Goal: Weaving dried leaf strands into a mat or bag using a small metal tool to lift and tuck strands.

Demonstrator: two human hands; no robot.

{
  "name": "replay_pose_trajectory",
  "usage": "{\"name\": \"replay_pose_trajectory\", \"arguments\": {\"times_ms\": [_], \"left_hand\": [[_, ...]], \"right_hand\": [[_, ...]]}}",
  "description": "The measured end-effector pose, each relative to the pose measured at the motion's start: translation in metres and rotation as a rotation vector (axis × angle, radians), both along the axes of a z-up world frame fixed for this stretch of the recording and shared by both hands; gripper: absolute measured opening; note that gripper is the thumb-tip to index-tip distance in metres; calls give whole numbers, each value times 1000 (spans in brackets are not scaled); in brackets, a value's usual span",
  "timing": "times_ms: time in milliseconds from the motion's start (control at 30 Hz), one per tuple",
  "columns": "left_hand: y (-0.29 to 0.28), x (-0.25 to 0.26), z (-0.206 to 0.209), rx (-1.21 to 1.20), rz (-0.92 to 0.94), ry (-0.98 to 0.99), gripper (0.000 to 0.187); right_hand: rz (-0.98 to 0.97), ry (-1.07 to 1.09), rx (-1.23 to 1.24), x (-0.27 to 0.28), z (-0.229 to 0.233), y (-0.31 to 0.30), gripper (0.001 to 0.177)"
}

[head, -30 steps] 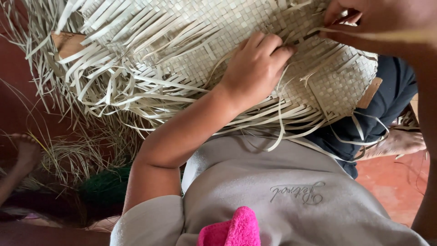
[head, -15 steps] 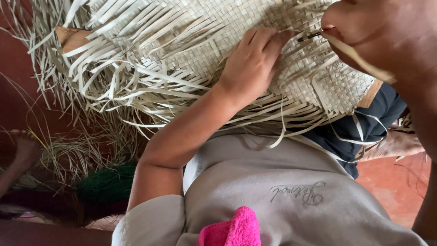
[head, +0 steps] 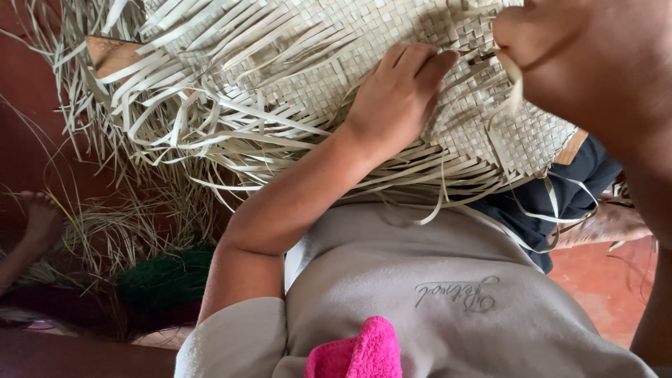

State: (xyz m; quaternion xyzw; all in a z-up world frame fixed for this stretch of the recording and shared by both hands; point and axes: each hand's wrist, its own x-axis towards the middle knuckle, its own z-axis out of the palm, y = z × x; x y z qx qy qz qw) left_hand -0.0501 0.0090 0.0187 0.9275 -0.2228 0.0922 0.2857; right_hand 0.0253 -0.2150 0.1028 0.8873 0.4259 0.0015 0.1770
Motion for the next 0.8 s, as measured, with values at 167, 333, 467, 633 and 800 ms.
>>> {"name": "replay_pose_trajectory", "arguments": {"times_ms": [167,333,467,633,800], "left_hand": [[2,-1,-2,16,4,41,35],[0,-3,-2,25,12,53,25],[-1,-2,0,20,-2,48,22],[-3,2,-8,-9,-1,47,20],[-2,4,-9,12,-18,32,20]], "right_hand": [[-219,584,391,20,-68,-36,15],[-377,766,464,24,-72,-38,13],[-286,607,385,22,-66,-38,14],[-137,442,352,20,-40,-28,11],[-258,666,490,13,-22,-23,26]]}}
